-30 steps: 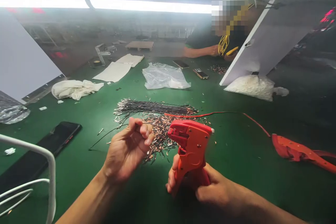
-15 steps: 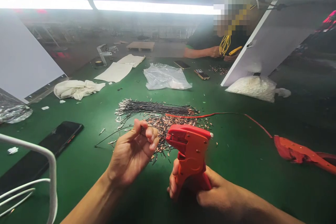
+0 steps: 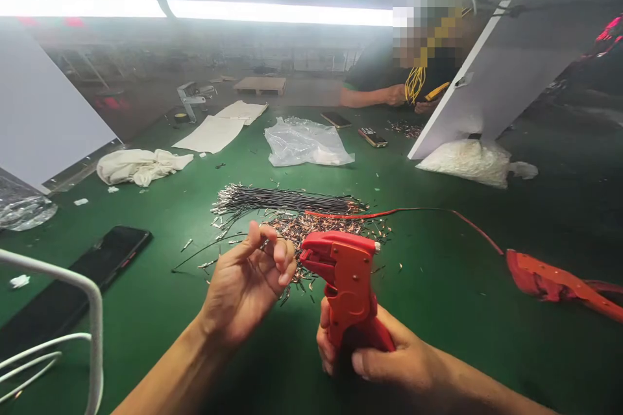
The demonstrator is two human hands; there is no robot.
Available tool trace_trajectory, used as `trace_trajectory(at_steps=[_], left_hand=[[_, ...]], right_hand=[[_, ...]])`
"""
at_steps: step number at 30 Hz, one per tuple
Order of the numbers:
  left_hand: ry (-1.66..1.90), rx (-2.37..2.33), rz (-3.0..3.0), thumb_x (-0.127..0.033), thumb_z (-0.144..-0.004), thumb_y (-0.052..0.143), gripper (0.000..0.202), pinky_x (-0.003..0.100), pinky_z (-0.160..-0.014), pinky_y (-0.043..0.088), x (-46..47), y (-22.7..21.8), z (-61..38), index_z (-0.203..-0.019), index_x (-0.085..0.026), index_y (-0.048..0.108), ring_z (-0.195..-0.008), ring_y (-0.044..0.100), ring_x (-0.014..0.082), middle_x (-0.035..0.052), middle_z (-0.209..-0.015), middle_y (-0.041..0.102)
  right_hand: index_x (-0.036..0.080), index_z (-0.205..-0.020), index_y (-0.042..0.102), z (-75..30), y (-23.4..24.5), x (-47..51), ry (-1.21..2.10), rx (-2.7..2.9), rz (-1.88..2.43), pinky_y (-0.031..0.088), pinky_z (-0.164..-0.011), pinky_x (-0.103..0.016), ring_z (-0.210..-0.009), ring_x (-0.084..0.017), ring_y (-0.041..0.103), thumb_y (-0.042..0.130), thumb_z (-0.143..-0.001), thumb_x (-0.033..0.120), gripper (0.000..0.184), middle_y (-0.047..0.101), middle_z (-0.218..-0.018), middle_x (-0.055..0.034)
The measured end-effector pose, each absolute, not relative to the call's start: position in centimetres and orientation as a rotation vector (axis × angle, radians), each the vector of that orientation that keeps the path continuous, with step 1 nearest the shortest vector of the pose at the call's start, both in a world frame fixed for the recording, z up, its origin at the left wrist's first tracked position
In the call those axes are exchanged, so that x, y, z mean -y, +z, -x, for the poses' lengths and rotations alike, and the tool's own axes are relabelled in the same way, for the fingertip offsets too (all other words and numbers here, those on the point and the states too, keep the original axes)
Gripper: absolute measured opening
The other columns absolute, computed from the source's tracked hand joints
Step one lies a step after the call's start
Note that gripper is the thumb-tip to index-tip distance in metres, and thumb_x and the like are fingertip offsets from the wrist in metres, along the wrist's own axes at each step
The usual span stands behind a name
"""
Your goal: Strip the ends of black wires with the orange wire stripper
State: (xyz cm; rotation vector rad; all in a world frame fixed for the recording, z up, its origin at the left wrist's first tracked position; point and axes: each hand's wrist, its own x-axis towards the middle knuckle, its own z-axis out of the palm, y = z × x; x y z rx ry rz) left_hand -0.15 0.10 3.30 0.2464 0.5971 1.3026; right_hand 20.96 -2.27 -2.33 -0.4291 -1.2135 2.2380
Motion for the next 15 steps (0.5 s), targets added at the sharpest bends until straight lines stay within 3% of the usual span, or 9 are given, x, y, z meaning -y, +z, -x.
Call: trace_trajectory(at_steps=[9,15], left_hand=[[1.266,-0.643,-0.346,-0.032,-0.101,0.028,0.049,0.024,-0.050,0.049,-0.01,3.34,-0.01,-0.088,-0.015,0.073,-0.053,0.056,0.0145,0.0069,-0.061,0.059],[1.313,-0.660,-0.337,-0.028,-0.101,0.026,0.053,0.026,-0.055,0.050,-0.25,3.34,-0.16,-0.075,-0.011,0.070,-0.060,0.058,0.0151,0.0079,-0.065,0.059]], right_hand=[[0.013,-0.101,0.055,-20.62,-2.62,2.59,2.165,1.175,0.528,0.040,-0.068,-0.034,-0.070,-0.016,0.054,0.067,-0.087,0.037,0.030,0.057,-0.081,-0.0049],[0.013,-0.097,0.054,-20.60,-1.90,2.47,2.195,1.170,0.556,0.041,-0.064,-0.030,-0.064,-0.013,0.052,0.065,-0.089,0.040,0.030,0.055,-0.076,-0.0023]])
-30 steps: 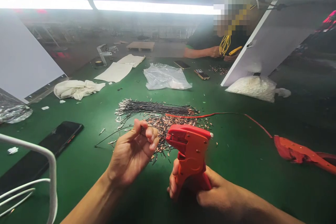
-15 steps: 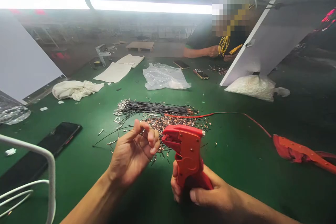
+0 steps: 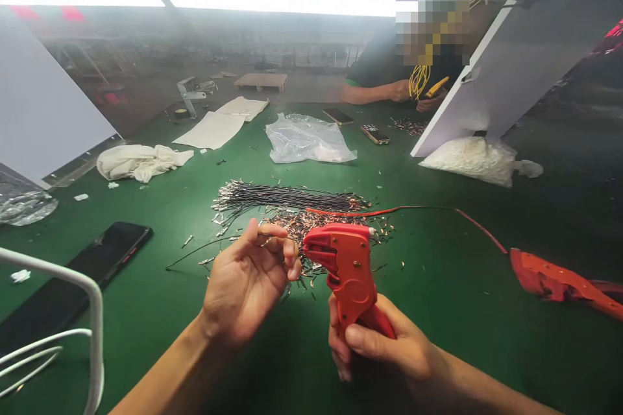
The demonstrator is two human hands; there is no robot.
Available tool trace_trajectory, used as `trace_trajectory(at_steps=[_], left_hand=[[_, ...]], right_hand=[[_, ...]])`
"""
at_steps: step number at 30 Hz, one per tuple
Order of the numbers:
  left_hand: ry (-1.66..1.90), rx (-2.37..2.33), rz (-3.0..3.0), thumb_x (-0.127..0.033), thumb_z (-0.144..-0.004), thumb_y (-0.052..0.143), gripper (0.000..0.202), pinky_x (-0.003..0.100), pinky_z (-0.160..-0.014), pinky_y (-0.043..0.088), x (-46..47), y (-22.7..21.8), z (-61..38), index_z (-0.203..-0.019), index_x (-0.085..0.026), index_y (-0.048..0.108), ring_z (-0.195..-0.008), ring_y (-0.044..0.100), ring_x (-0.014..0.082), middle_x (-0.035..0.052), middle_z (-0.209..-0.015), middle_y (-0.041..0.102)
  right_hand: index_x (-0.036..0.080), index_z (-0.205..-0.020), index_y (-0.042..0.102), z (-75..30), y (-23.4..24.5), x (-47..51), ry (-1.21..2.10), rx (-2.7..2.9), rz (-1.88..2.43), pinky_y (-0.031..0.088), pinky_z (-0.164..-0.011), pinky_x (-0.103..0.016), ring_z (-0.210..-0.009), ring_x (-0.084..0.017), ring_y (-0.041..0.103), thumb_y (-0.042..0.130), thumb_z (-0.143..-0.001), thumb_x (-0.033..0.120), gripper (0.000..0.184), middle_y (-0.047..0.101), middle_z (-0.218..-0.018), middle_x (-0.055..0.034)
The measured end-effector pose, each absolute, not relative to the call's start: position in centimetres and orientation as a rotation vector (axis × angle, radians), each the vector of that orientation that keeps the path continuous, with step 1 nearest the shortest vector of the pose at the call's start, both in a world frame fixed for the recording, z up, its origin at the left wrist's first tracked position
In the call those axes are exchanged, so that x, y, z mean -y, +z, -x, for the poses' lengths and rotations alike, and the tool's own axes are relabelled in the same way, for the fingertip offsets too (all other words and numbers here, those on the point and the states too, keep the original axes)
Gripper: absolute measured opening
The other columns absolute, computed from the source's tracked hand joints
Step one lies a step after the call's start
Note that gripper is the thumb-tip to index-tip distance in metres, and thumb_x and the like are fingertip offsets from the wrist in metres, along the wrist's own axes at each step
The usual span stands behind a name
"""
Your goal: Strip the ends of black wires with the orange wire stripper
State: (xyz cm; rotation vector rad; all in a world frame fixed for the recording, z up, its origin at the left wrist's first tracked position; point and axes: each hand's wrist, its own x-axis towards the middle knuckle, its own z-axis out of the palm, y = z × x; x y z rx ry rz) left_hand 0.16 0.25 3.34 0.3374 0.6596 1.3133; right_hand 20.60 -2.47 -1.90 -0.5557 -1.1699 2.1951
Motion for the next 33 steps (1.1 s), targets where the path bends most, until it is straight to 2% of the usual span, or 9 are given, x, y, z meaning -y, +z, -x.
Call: trace_trajectory(at_steps=[5,11,14,17,23,25,29,31,33], left_hand=[[1.270,-0.635,-0.374,-0.027,-0.101,0.026,0.052,0.026,-0.055,0.049,-0.1,3.3,-0.1,-0.072,-0.012,0.067,-0.057,0.058,0.0143,0.0070,-0.062,0.059],[1.200,-0.693,-0.447,-0.032,-0.098,0.038,0.037,0.027,-0.055,0.049,0.3,3.1,-0.1,-0.093,-0.015,0.070,-0.055,0.059,0.0158,0.0058,-0.063,0.062],[1.178,-0.760,-0.509,-0.038,-0.097,0.041,0.037,0.027,-0.053,0.048,0.4,3.1,-0.3,-0.099,-0.015,0.070,-0.054,0.057,0.0160,0.0051,-0.061,0.062],[1.153,-0.817,-0.576,-0.046,-0.095,0.042,0.042,0.025,-0.047,0.043,0.4,3.1,-0.4,-0.091,-0.014,0.069,-0.050,0.054,0.0155,0.0046,-0.056,0.060],[1.186,-0.998,-0.609,-0.045,-0.084,0.062,0.027,0.021,-0.043,0.034,0.1,2.4,-0.8,-0.082,-0.019,0.066,-0.045,0.045,0.0106,-0.0023,-0.051,0.054],[1.166,-1.029,-0.645,-0.049,-0.085,0.060,0.037,0.021,-0.043,0.030,0.1,2.1,-0.8,-0.066,-0.017,0.062,-0.043,0.040,0.0098,-0.0028,-0.045,0.047],[1.216,-1.192,-0.826,-0.054,-0.091,0.049,0.065,0.025,-0.044,0.021,0.7,1.7,-0.7,-0.037,-0.020,0.040,-0.039,0.025,0.0084,-0.0047,-0.037,0.025],[1.441,-1.424,-1.041,-0.045,-0.089,0.058,0.057,0.026,-0.048,0.024,0.9,1.7,-0.6,-0.040,-0.020,0.044,-0.044,0.028,0.0097,-0.0040,-0.043,0.030],[1.638,-1.613,-1.388,-0.029,-0.084,0.067,0.025,0.026,-0.060,0.034,0.9,1.7,-0.4,-0.061,-0.021,0.062,-0.060,0.043,0.0135,-0.0012,-0.060,0.050]], right_hand=[[0.014,-0.092,0.052,-20.6,-1.9,2.5,2.189,1.224,0.571,0.041,-0.061,-0.029,-0.062,-0.012,0.051,0.065,-0.089,0.041,0.030,0.054,-0.072,-0.0011],[0.015,-0.088,0.052,-20.7,-1.6,2.7,2.174,1.210,0.617,0.041,-0.057,-0.027,-0.057,-0.011,0.051,0.067,-0.087,0.045,0.034,0.052,-0.067,0.0001],[0.016,-0.088,0.051,-20.6,-1.3,2.9,2.216,1.086,0.618,0.042,-0.055,-0.026,-0.055,-0.011,0.051,0.067,-0.087,0.043,0.033,0.052,-0.067,0.0008],[0.016,-0.088,0.049,-20.4,-1.1,3.1,2.302,0.912,0.589,0.041,-0.051,-0.023,-0.052,-0.008,0.049,0.067,-0.087,0.041,0.031,0.051,-0.066,0.0024],[0.019,-0.087,0.047,-20.3,-0.6,3.4,2.448,0.769,0.618,0.036,-0.048,-0.019,-0.049,-0.006,0.043,0.072,-0.083,0.044,0.036,0.048,-0.064,0.0049],[0.019,-0.086,0.046,-20.4,-0.5,3.4,2.463,0.770,0.622,0.034,-0.047,-0.018,-0.049,-0.005,0.041,0.071,-0.084,0.044,0.036,0.047,-0.064,0.0052],[0.019,-0.089,0.046,-20.6,-0.4,3.3,2.436,0.765,0.653,0.036,-0.047,-0.018,-0.049,-0.005,0.042,0.068,-0.087,0.041,0.031,0.047,-0.065,0.0051],[0.019,-0.088,0.046,-20.7,-0.3,3.2,2.428,0.774,0.629,0.037,-0.045,-0.018,-0.048,-0.005,0.042,0.067,-0.087,0.042,0.030,0.047,-0.064,0.0051],[0.019,-0.086,0.047,-20.8,-0.2,3.1,2.439,0.787,0.609,0.038,-0.045,-0.018,-0.047,-0.005,0.042,0.068,-0.086,0.042,0.032,0.047,-0.063,0.0051]])
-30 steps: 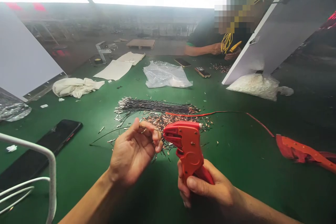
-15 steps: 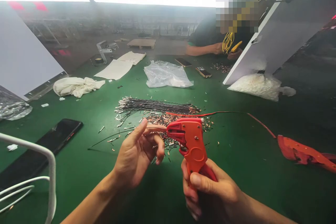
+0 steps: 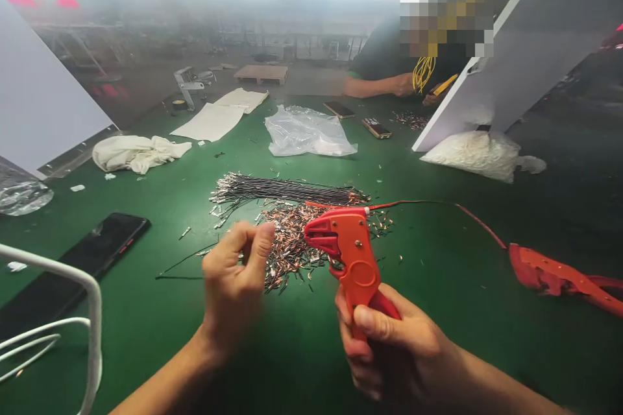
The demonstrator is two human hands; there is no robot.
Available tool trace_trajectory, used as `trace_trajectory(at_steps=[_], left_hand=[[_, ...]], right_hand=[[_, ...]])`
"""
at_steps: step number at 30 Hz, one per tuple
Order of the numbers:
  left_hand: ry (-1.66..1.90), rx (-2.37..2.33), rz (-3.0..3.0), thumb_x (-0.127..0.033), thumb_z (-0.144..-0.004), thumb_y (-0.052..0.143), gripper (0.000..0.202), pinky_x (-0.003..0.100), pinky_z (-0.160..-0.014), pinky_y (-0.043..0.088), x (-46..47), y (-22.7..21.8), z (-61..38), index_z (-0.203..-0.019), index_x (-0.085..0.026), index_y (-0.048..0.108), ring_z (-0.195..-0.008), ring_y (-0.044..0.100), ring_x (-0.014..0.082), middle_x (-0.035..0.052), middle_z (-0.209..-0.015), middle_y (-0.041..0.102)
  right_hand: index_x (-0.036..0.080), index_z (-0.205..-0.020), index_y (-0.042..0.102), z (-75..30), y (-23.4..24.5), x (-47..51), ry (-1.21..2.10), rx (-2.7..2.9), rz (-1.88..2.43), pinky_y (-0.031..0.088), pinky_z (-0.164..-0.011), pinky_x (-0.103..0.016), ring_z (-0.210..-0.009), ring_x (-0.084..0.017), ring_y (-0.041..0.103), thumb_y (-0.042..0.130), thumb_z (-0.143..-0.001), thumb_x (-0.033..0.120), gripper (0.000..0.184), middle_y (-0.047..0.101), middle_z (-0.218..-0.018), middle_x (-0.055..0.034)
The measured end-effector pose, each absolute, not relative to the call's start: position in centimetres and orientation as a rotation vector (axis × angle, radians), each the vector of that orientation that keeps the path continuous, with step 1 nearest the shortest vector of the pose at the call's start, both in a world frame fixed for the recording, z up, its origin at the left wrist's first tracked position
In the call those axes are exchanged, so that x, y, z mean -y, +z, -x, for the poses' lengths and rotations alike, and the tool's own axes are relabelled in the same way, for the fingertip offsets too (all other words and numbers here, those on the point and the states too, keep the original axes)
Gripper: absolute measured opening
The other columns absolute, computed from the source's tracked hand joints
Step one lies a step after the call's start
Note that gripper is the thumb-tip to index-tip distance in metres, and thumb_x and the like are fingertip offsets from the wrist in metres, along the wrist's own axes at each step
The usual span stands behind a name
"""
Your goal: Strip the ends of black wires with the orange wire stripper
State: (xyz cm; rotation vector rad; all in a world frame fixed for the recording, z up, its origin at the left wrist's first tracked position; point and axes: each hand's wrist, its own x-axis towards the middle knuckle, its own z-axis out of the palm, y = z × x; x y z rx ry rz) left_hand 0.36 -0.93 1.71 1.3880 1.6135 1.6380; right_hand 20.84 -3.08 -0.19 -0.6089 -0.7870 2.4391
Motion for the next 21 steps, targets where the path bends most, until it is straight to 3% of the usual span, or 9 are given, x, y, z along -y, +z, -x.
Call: trace_trajectory(at_steps=[1,3,5,8,11,13,21], left_hand=[[1.661,-1.653,-1.587,-0.022,-0.082,0.068,0.004,0.028,-0.070,0.038,0.8,1.7,-0.3,-0.077,-0.023,0.068,-0.073,0.051,0.0168,0.0008,-0.074,0.060],[1.556,-1.663,-1.943,-0.015,-0.081,0.064,0.027,0.036,-0.089,0.035,0.6,1.4,-0.1,-0.106,-0.026,0.067,-0.101,0.054,0.0243,0.0044,-0.105,0.067],[1.381,-1.696,-2.160,-0.013,-0.084,0.059,0.034,0.043,-0.094,0.031,0.3,0.9,0.0,-0.114,-0.026,0.062,-0.110,0.054,0.0270,0.0052,-0.112,0.067],[1.331,-1.740,-2.248,-0.015,-0.087,0.058,0.022,0.043,-0.091,0.034,0.0,0.1,0.1,-0.108,-0.024,0.056,-0.093,0.062,0.0215,0.0009,-0.093,0.069],[1.479,-1.646,-2.221,-0.016,-0.088,0.060,0.012,0.030,-0.074,0.045,-0.1,-0.3,0.2,-0.097,-0.022,0.053,-0.072,0.061,0.0131,-0.0033,-0.078,0.063],[1.525,-1.561,-2.245,-0.014,-0.088,0.060,0.010,0.023,-0.062,0.044,-0.1,-0.3,0.3,-0.093,-0.021,0.054,-0.065,0.057,0.0094,-0.0039,-0.075,0.060],[1.601,-1.404,-2.361,-0.005,-0.086,0.063,0.015,0.019,-0.058,0.043,0.0,0.0,0.6,-0.093,-0.018,0.061,-0.066,0.054,0.0078,-0.0023,-0.074,0.061]], right_hand=[[0.019,-0.086,0.047,-20.9,-0.1,3.0,2.447,0.787,0.614,0.038,-0.045,-0.018,-0.047,-0.005,0.042,0.068,-0.086,0.043,0.032,0.047,-0.063,0.0050],[0.018,-0.087,0.048,-21.0,0.1,2.9,2.456,0.778,0.642,0.039,-0.045,-0.017,-0.048,-0.005,0.043,0.069,-0.085,0.042,0.033,0.048,-0.062,0.0048],[0.018,-0.088,0.048,-21.1,0.2,2.8,2.462,0.767,0.664,0.039,-0.045,-0.017,-0.048,-0.005,0.044,0.070,-0.085,0.042,0.033,0.048,-0.062,0.0049],[0.018,-0.086,0.047,-21.2,0.3,2.7,2.468,0.794,0.657,0.039,-0.045,-0.017,-0.048,-0.005,0.042,0.070,-0.085,0.043,0.034,0.047,-0.061,0.0054],[0.018,-0.084,0.048,-21.3,0.2,2.6,2.457,0.827,0.662,0.040,-0.044,-0.016,-0.048,-0.005,0.043,0.069,-0.085,0.044,0.034,0.047,-0.061,0.0052],[0.017,-0.084,0.048,-21.3,0.2,2.6,2.440,0.820,0.668,0.040,-0.043,-0.015,-0.047,-0.005,0.043,0.069,-0.085,0.043,0.033,0.047,-0.061,0.0049],[0.017,-0.080,0.046,-21.4,0.0,2.2,2.450,0.850,0.595,0.040,-0.043,-0.015,-0.046,-0.005,0.041,0.066,-0.087,0.041,0.031,0.046,-0.062,0.0043]])
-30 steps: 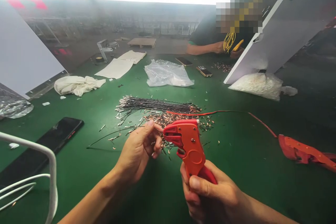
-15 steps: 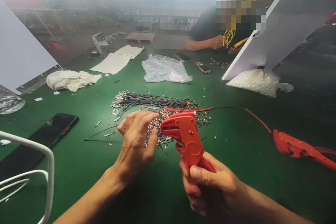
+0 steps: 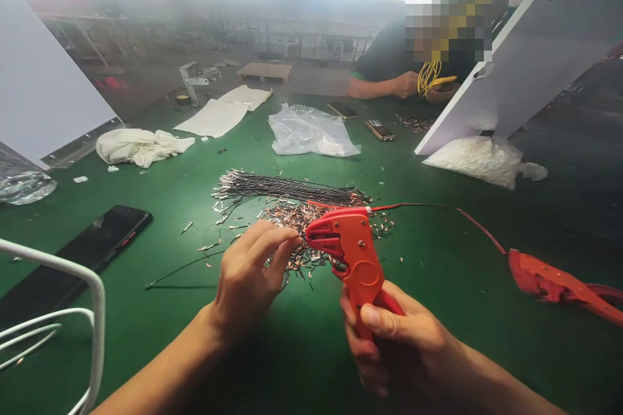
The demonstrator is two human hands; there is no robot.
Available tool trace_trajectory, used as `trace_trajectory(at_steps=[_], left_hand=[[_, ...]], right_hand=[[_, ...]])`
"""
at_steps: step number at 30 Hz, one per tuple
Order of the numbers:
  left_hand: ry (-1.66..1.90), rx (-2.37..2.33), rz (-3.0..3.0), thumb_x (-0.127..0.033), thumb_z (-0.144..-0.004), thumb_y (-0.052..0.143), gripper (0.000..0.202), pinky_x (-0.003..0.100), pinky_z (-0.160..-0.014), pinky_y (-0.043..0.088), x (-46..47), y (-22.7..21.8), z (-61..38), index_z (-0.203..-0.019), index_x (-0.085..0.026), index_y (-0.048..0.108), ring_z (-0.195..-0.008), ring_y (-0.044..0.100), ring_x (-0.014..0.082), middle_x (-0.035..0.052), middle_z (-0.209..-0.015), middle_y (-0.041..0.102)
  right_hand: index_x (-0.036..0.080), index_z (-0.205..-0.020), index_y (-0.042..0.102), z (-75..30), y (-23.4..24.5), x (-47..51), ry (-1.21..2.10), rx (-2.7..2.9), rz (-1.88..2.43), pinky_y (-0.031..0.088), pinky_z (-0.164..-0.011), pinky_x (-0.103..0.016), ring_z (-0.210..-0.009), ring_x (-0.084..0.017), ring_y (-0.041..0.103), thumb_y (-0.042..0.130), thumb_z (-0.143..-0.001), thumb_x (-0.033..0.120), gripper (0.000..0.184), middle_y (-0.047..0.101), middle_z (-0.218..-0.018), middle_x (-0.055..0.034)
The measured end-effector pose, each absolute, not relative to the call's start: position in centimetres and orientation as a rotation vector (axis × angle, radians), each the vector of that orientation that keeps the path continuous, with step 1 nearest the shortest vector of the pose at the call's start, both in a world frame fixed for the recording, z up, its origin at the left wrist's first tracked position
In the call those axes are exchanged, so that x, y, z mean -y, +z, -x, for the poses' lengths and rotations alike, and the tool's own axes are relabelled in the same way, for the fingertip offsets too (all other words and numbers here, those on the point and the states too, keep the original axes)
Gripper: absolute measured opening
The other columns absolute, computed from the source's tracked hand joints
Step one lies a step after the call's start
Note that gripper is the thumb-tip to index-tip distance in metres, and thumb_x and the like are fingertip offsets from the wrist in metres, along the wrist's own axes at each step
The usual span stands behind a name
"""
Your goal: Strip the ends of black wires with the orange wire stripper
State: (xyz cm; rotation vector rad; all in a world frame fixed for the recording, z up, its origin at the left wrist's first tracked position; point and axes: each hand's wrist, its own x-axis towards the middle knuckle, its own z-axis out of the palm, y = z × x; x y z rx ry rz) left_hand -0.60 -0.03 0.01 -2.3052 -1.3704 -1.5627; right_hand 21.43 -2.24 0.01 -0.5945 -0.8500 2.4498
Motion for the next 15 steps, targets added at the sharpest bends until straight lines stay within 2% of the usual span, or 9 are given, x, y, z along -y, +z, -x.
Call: trace_trajectory(at_steps=[7,15], left_hand=[[-1.551,1.298,2.313,0.000,-0.082,0.064,0.019,0.026,-0.064,0.044,-0.1,1.0,0.8,-0.090,-0.017,0.063,-0.070,0.051,0.0118,0.0008,-0.077,0.064],[-1.671,1.449,2.446,-0.004,-0.086,0.059,0.016,0.027,-0.065,0.044,-0.2,1.1,1.0,-0.086,-0.019,0.063,-0.070,0.050,0.0116,-0.0020,-0.073,0.060]], right_hand=[[0.016,-0.082,0.049,-21.2,-0.7,2.4,2.436,0.851,0.528,0.042,-0.045,-0.017,-0.047,-0.005,0.043,0.067,-0.086,0.039,0.029,0.047,-0.063,0.0033],[0.014,-0.090,0.052,-21.4,-0.8,2.1,2.465,0.915,0.466,0.046,-0.056,-0.022,-0.057,-0.008,0.050,0.069,-0.086,0.037,0.029,0.051,-0.070,0.0009]])
